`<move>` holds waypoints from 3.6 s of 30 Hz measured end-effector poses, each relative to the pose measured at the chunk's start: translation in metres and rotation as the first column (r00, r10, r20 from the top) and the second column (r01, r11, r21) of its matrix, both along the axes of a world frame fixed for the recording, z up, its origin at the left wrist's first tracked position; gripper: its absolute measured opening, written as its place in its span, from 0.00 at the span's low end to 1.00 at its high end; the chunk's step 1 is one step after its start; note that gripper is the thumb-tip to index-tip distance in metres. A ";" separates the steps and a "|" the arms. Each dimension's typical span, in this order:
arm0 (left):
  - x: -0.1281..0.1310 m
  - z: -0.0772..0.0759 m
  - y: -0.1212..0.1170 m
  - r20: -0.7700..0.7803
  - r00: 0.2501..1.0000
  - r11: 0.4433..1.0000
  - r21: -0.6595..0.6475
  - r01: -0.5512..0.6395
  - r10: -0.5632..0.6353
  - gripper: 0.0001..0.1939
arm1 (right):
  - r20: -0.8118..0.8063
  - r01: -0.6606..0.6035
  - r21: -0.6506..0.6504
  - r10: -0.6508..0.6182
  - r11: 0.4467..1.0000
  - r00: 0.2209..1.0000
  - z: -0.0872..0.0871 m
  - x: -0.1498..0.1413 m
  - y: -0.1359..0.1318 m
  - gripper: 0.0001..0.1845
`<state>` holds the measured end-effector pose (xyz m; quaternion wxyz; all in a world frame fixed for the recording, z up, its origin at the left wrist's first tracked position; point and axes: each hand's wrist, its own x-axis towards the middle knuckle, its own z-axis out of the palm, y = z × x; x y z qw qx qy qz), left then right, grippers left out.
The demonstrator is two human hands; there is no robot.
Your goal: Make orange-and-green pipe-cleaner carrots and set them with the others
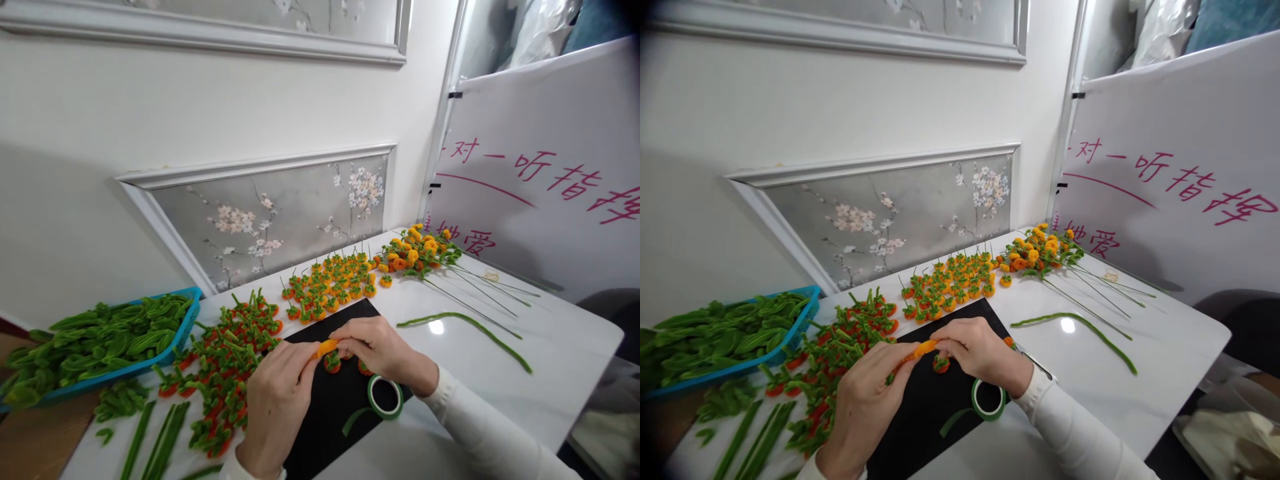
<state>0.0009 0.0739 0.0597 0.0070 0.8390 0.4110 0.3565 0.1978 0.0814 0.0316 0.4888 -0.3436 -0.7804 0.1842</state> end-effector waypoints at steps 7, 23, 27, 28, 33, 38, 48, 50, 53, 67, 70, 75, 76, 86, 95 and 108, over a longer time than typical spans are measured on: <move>0.000 0.006 0.003 0.066 0.995 0.967 -0.250 -0.056 0.075 0.15 | 0.073 -0.036 0.276 0.016 0.960 0.997 0.003 0.002 -0.002 0.17; 0.001 -0.001 -0.002 0.059 0.992 0.988 -0.115 -0.107 0.114 0.04 | 0.190 0.007 0.449 -0.103 0.893 0.976 -0.002 0.002 -0.004 0.20; 0.001 -0.002 -0.002 -0.003 0.988 0.980 -0.127 -0.155 0.156 0.10 | 0.185 0.003 0.467 -0.101 0.884 0.977 -0.002 0.005 -0.004 0.19; 0.000 -0.002 -0.002 -0.024 0.989 0.980 -0.130 -0.149 0.147 0.10 | 0.187 0.004 0.467 -0.103 0.884 0.977 -0.002 0.006 -0.004 0.19; -0.006 0.000 -0.003 -0.067 0.996 0.998 0.002 -0.058 0.058 0.06 | 0.177 0.025 0.440 -0.114 0.897 0.978 -0.002 0.002 -0.005 0.17; -0.003 -0.004 -0.006 -0.025 0.996 0.995 0.046 -0.086 0.088 0.06 | 0.103 0.057 0.434 -0.112 0.899 0.988 -0.005 -0.003 -0.004 0.16; -0.007 0.014 -0.001 -0.194 0.980 0.957 -0.275 -0.093 0.040 0.19 | 0.225 0.002 0.323 -0.079 0.946 0.971 -0.005 -0.004 -0.005 0.12; -0.008 0.013 -0.001 -0.200 0.980 0.967 -0.247 -0.058 0.007 0.15 | 0.217 0.001 0.216 -0.049 0.976 0.975 -0.004 -0.005 -0.006 0.09; -0.007 0.007 -0.001 -0.223 0.975 0.982 -0.182 -0.048 0.006 0.15 | 0.140 -0.030 0.139 0.011 0.990 0.990 -0.006 -0.009 -0.007 0.09; -0.005 -0.003 0.002 -0.206 0.967 0.966 -0.241 0.095 -0.147 0.16 | 0.048 -0.038 -0.253 0.052 0.967 0.998 0.001 -0.002 -0.005 0.11; -0.004 0.001 0.001 -0.206 0.967 0.959 -0.271 0.088 -0.147 0.14 | 0.148 -0.024 -0.149 0.046 0.989 0.988 0.002 0.005 -0.004 0.04; 0.001 0.006 -0.002 -0.173 0.979 0.945 -0.323 0.047 -0.108 0.07 | 0.212 -0.031 -0.057 0.043 0.998 0.976 -0.003 0.002 -0.002 0.08; 0.001 0.006 -0.003 -0.160 0.981 0.943 -0.328 0.049 -0.107 0.07 | 0.208 -0.044 -0.072 0.058 0.996 0.976 -0.003 0.002 -0.003 0.08; 0.007 -0.003 -0.007 -0.308 0.946 0.968 -0.251 0.023 -0.102 0.07 | 0.346 -0.022 -0.049 0.037 0.999 0.938 0.004 -0.003 -0.012 0.08; 0.007 -0.016 -0.005 -0.434 0.895 0.994 -0.054 0.093 -0.108 0.09 | 0.209 -0.046 -0.346 0.124 0.937 0.970 -0.001 -0.005 -0.009 0.13; 0.008 -0.012 -0.005 -0.333 0.942 0.997 -0.065 0.029 -0.049 0.11 | 0.338 -0.022 -0.149 0.072 0.989 0.938 0.009 0.004 -0.006 0.17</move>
